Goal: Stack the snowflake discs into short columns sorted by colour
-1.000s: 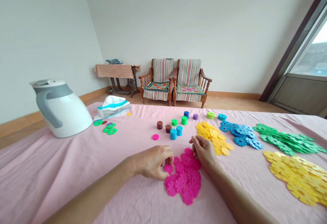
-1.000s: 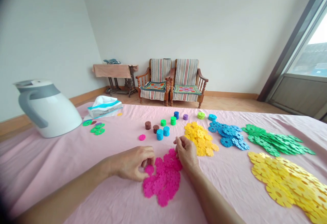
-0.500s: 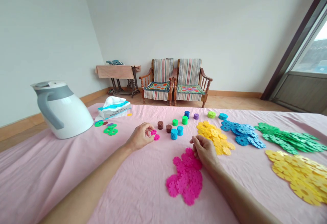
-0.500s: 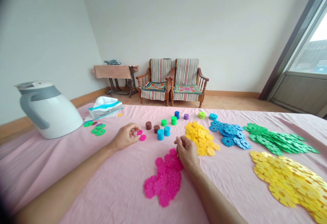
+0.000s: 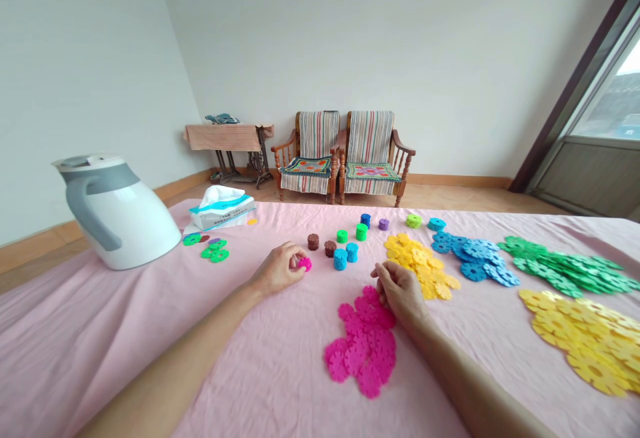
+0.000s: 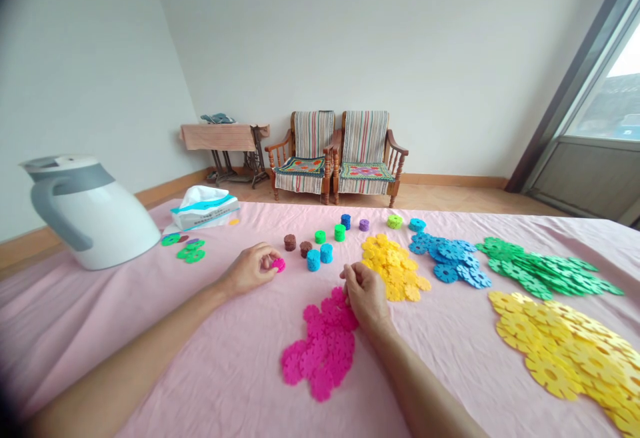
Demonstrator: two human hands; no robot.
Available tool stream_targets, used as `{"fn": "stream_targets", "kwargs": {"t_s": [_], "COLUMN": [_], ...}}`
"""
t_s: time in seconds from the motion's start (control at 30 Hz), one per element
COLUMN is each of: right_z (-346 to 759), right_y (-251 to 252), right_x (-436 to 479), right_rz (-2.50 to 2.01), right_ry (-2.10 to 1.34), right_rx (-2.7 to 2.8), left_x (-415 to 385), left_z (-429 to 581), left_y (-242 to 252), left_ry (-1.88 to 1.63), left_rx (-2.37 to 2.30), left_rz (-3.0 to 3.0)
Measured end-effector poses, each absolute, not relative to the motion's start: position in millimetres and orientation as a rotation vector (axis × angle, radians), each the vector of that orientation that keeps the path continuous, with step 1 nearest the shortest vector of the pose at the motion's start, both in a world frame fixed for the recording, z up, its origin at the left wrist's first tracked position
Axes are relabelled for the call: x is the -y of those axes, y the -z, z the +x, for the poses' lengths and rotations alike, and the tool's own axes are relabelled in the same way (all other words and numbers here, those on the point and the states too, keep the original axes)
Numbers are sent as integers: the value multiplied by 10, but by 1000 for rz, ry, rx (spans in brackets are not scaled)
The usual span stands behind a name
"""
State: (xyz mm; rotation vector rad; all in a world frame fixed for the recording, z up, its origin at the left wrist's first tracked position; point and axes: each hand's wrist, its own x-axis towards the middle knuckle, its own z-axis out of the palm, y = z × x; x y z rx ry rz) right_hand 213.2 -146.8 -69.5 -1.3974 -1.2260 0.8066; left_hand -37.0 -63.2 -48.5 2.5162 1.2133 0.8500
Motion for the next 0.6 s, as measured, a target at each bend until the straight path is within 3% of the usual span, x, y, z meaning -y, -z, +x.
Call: {"fn": "stream_targets", "kwargs": {"t_s": [0.5,0.6], "right_z": [2141,2138], "right_y": [713,707], "right_x": [1465,1462], "right_rz": [-1409,-1418], "right_ry": [-800,-816], "right_rx": [1235,1221], "left_x": [763,973], "left_z": [-323,-180], "left_y": [309,180], "left_ry": [-928,-760], "left_rx": [-1140,-928], "left_rz": [2540,2554]}}
